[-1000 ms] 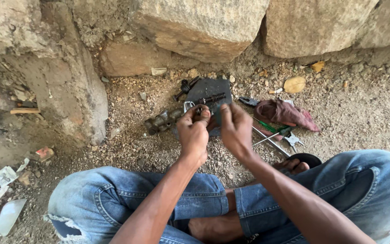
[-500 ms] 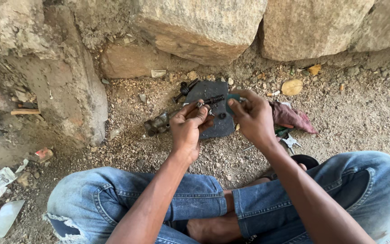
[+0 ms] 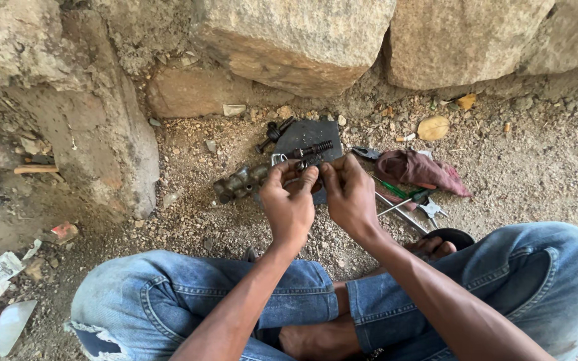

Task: The person sits on the ground and uses a screwdriver and pliers to disassemble and clean a mechanical part. They remove a spring and a small metal ring, wipe the components with a cloth, and reassemble the parts.

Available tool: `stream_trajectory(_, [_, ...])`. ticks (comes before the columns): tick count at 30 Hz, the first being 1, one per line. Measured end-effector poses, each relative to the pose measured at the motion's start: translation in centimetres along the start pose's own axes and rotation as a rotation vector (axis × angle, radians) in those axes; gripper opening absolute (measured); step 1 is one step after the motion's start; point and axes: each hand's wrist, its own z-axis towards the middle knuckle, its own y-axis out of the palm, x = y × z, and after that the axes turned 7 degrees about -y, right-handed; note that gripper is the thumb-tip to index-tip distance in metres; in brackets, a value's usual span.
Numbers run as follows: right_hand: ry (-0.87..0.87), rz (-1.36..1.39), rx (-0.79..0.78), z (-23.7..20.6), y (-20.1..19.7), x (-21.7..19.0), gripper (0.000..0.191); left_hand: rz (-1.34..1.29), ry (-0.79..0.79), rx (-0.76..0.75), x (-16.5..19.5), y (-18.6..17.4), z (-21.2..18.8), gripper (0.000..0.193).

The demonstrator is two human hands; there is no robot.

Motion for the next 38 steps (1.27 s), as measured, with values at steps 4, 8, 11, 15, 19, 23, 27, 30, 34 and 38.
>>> stream_trajectory(4, [0.025,0.021,-0.031,0.2,0.5,0.7,0.018,-0.041,0.003,0.015,0.1,0.0,0.2,0.019])
stream_trajectory(8, [0.056,0.079,-0.047,0.3,0.8,1.0,0.016,0.122,-0.014,0.011,-0.1,0.0,-0.3,0.015])
stream_trajectory(11, [0.07,0.072,-0.074,-0.1,0.6,0.9,0.013,0.131,0.038,0.03,-0.1,0.1,-0.3,0.012])
stream_trajectory(15, [0.041,0.097,-0.069,0.0,0.4,0.3,0.013,0.149,0.04,0.025,0.1,-0.3,-0.2,0.012])
stream_trajectory(19, [0.042,0.084,-0.054,-0.3,0.7,-0.1,0.012,0.135,-0.008,0.002,0.1,0.0,-0.9,0.015])
stream_trajectory(23, [0.042,0.092,-0.014,-0.5,0.8,-0.4,0.015,0.117,0.056,0.026,0.4,-0.1,-0.2,0.015])
stream_trajectory(27, [0.081,0.092,0.027,-0.1,0.6,-0.6,0.018,0.143,0.018,0.032,0.1,-0.1,-0.5,0.017])
stream_trajectory(30, [0.139,0.067,0.031,-0.5,0.6,-0.9,0.022,0.018,-0.016,-0.015,-0.2,0.2,-0.7,0.018])
stream_trajectory(34, [0.211,0.134,0.044,-0.5,0.9,-0.3,0.022,0.065,0.089,-0.01,-0.4,-0.2,-0.2,0.019])
stream_trajectory(38, [0.184,0.068,0.027,0.4,1.3,1.4,0.022,0.131,0.066,0.039,-0.8,0.0,-0.3,0.02])
